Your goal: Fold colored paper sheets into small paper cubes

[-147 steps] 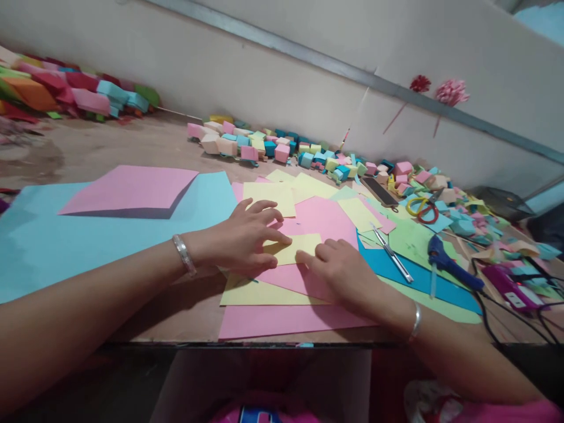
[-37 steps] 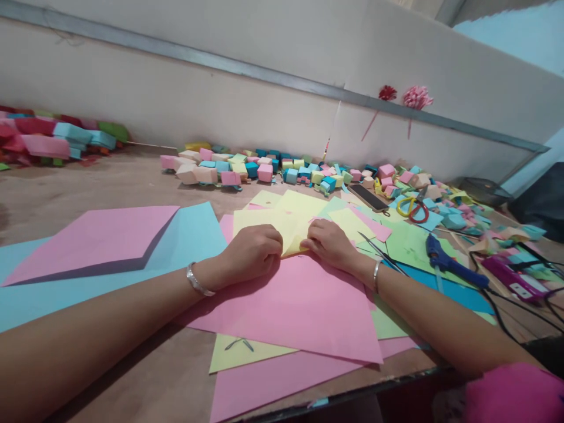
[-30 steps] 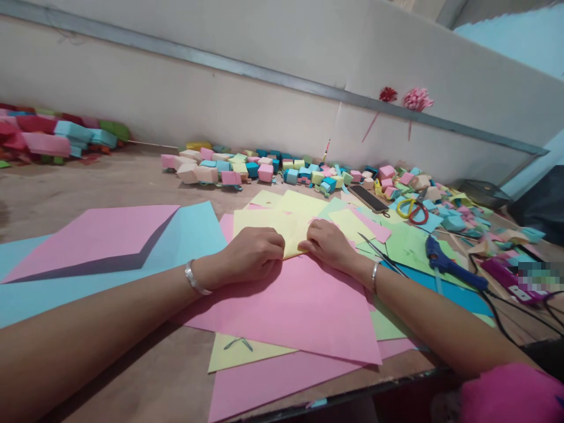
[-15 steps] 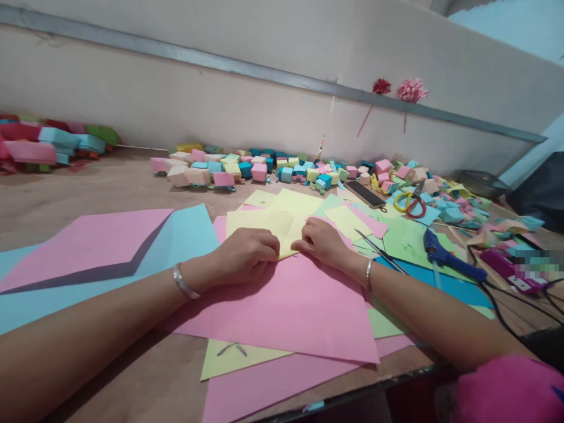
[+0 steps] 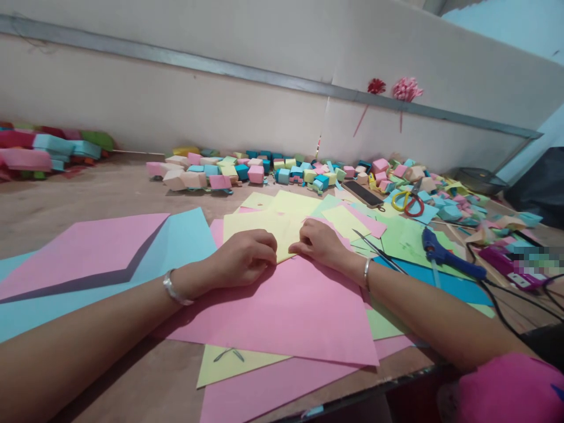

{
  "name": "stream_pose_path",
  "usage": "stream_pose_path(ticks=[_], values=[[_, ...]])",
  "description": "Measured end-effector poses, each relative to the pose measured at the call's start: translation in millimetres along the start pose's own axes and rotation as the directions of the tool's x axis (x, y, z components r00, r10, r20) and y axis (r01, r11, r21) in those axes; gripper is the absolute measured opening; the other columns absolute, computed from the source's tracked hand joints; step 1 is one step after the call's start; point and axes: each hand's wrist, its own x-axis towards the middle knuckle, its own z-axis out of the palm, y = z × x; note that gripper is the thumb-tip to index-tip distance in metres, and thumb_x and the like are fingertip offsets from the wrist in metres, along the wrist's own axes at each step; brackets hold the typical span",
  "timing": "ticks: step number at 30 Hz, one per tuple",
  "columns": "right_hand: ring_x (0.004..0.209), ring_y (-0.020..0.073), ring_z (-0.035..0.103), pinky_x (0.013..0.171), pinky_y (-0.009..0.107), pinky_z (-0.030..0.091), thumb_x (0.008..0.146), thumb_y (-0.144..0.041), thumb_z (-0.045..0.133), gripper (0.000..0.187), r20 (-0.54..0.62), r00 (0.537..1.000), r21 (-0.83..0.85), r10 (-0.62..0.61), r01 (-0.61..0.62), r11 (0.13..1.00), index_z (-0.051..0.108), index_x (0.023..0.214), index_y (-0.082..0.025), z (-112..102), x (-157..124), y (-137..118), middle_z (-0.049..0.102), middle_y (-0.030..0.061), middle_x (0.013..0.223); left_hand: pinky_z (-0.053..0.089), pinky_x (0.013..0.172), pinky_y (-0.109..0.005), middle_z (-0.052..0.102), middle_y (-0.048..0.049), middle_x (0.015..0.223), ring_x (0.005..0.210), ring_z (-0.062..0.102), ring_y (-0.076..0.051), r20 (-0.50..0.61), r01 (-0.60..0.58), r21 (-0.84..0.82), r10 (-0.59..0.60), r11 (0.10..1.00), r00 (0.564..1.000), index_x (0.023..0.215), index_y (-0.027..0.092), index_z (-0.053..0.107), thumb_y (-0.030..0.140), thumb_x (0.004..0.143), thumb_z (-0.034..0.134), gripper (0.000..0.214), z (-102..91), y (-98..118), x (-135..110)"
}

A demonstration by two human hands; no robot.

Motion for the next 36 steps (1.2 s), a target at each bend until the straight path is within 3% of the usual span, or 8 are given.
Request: stream_pose_path(ticks=[3, 6, 11, 25, 31, 36], values=[[0.068, 0.0118, 0.043, 0.059, 0.027, 0.029, 0.079, -0.038, 0.073, 0.040, -0.003, 1.000, 0.035, 0.029, -0.029, 0.999, 0.048, 0.057, -0.018, -0.8, -0.3, -0.4, 0.048, -0.0002, 0.072, 0.043, 0.061, -0.028, 0.065, -0.0050, 0.078, 0.069, 0.057, -0.016, 0.043, -0.144, 0.183, 0.139, 0.972, 0.989, 0.065, 0.018, 0.065, 0.004, 0.079, 0.048, 0.026, -0.2, 1.7, -1.5], [0.069, 0.0119, 0.044, 0.060, 0.027, 0.030, 0.079, -0.037, 0.073, 0.040, 0.002, 1.000, 0.047, 0.030, -0.030, 0.998, 0.047, 0.056, -0.017, -1.2, 0.2, -0.3, 0.048, -0.0002, 0.072, 0.043, 0.061, -0.029, 0.066, -0.0053, 0.081, 0.068, 0.057, -0.015, 0.064, -0.165, 0.257, 0.154, 0.952, 0.986, 0.067, 0.018, 0.063, 0.006, 0.083, 0.047, 0.025, 0.4, 4.8, -2.2], [0.069, 0.0117, 0.043, 0.060, 0.026, 0.030, 0.081, -0.040, 0.071, 0.040, 0.014, 1.000, 0.039, 0.017, -0.018, 0.999, 0.048, 0.058, -0.017, -0.7, 1.0, 1.5, 0.048, -0.0001, 0.073, 0.047, 0.065, -0.025, 0.070, -0.0034, 0.084, 0.072, 0.062, -0.014, 0.041, -0.113, 0.180, 0.107, 0.977, 0.993, 0.076, 0.018, 0.067, 0.001, 0.077, 0.043, 0.029, 2.1, 3.8, -3.2], [0.070, 0.0124, 0.045, 0.060, 0.027, 0.030, 0.084, -0.039, 0.068, 0.036, 0.027, 0.999, -0.008, 0.017, -0.017, 1.000, 0.054, 0.060, -0.016, -6.6, 0.5, -5.0, 0.050, 0.0012, 0.074, 0.047, 0.061, -0.022, 0.069, -0.0017, 0.076, 0.067, 0.062, -0.013, -0.083, -0.002, 0.071, 0.008, 0.997, 0.997, 0.067, 0.018, 0.068, -0.001, 0.060, 0.043, 0.032, 5.6, -1.2, -2.5], [0.069, 0.0121, 0.044, 0.060, 0.027, 0.030, 0.084, -0.038, 0.068, 0.036, 0.026, 1.000, -0.015, 0.014, -0.014, 1.000, 0.053, 0.060, -0.016, -5.0, 0.7, -3.2, 0.050, 0.0009, 0.073, 0.046, 0.061, -0.025, 0.070, -0.0045, 0.085, 0.068, 0.062, -0.013, -0.019, -0.100, 0.141, 0.103, 0.985, 0.994, 0.071, 0.018, 0.064, 0.003, 0.077, 0.047, 0.023, 3.3, 3.2, -1.5], [0.070, 0.0128, 0.044, 0.061, 0.027, 0.030, 0.083, -0.040, 0.068, 0.038, 0.023, 1.000, -0.019, 0.015, -0.015, 1.000, 0.051, 0.058, -0.017, -3.6, 1.7, -2.0, 0.049, 0.0007, 0.072, 0.048, 0.064, -0.026, 0.072, -0.0029, 0.085, 0.075, 0.064, -0.016, 0.052, -0.156, 0.139, 0.150, 0.978, 0.987, 0.082, 0.019, 0.066, 0.002, 0.078, 0.047, 0.026, -1.2, 4.9, 0.7]])
